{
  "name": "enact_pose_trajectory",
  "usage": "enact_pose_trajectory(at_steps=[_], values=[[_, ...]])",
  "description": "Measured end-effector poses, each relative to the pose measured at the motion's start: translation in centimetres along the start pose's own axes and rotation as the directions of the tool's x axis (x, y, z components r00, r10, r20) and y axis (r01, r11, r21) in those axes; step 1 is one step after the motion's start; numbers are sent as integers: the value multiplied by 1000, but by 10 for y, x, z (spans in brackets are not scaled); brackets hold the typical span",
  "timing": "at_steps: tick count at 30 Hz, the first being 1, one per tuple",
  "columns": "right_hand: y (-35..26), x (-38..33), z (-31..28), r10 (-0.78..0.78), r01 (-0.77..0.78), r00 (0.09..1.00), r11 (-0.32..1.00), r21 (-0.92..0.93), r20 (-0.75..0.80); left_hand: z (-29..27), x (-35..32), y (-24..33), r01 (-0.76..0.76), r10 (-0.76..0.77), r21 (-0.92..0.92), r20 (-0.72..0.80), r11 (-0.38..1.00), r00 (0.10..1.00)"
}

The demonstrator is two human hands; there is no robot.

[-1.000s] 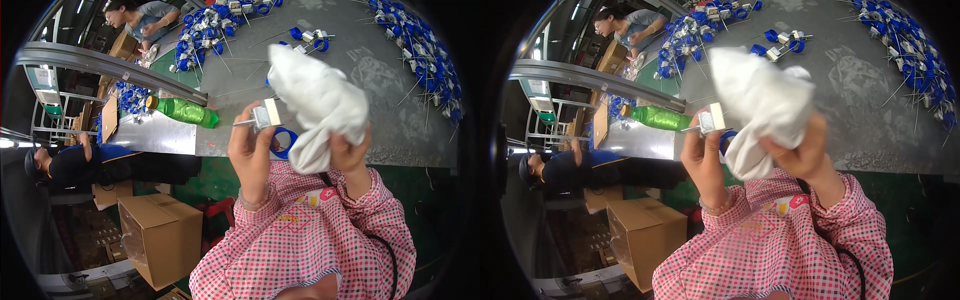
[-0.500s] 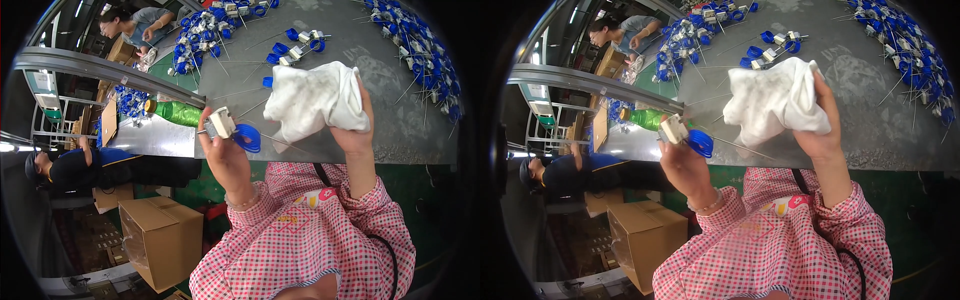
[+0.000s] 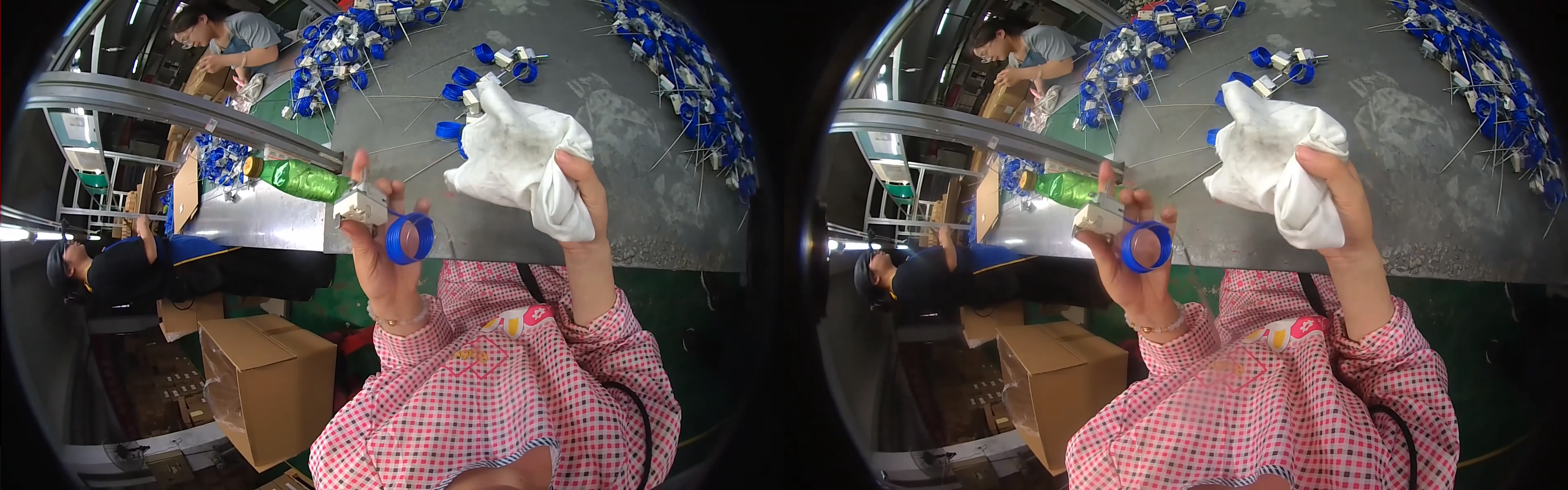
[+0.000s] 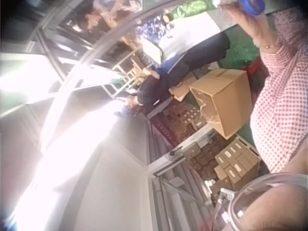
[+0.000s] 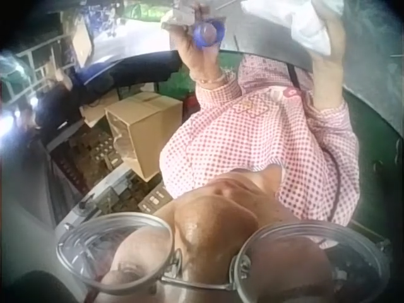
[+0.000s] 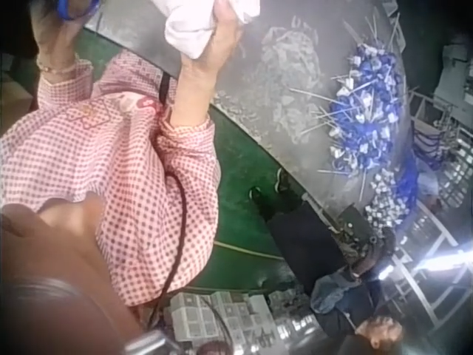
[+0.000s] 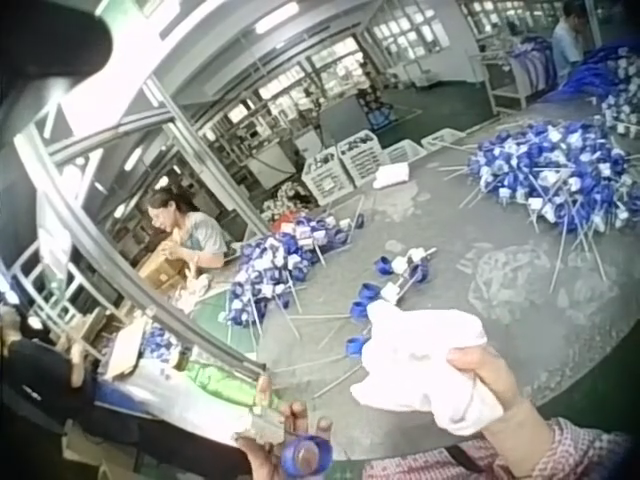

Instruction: Cleaning small mechanical components with a cloth and a cleaning agent.

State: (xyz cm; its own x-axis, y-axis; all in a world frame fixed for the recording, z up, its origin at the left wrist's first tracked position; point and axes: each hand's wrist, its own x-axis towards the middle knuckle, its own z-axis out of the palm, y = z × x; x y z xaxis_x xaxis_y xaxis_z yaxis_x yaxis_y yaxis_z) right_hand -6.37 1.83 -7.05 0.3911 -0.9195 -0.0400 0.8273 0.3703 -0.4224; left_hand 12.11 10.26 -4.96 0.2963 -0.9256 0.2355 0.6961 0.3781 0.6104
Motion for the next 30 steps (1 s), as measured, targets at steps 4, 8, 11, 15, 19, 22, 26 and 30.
enact_pose_trajectory(at_steps=[4,8,11,15,19,22,26,30], values=[[1,-7,8,-108,103,994,966,-235,-7,3,3,-8,-42,42,-35,-13,999,999],[3,-12,19,-215,205,976,878,-432,26,10,4,-11,-103,109,258,-6,961,994],[10,-19,28,-273,268,960,836,-479,60,8,3,-18,-210,206,412,56,887,977],[11,-27,42,-150,285,955,701,-654,255,16,2,-27,-514,441,795,355,321,824],[24,-22,45,-261,507,858,566,-650,442,20,-5,-31,-558,462,828,515,-52,722],[27,-29,40,-347,575,818,491,-654,459,20,-4,-28,-599,461,787,591,-147,663],[31,-35,34,-321,564,826,474,-677,463,9,0,-35,-643,499,747,627,-169,598],[33,-34,32,-334,569,823,470,-675,460,5,1,-40,-664,545,735,617,-141,567]])
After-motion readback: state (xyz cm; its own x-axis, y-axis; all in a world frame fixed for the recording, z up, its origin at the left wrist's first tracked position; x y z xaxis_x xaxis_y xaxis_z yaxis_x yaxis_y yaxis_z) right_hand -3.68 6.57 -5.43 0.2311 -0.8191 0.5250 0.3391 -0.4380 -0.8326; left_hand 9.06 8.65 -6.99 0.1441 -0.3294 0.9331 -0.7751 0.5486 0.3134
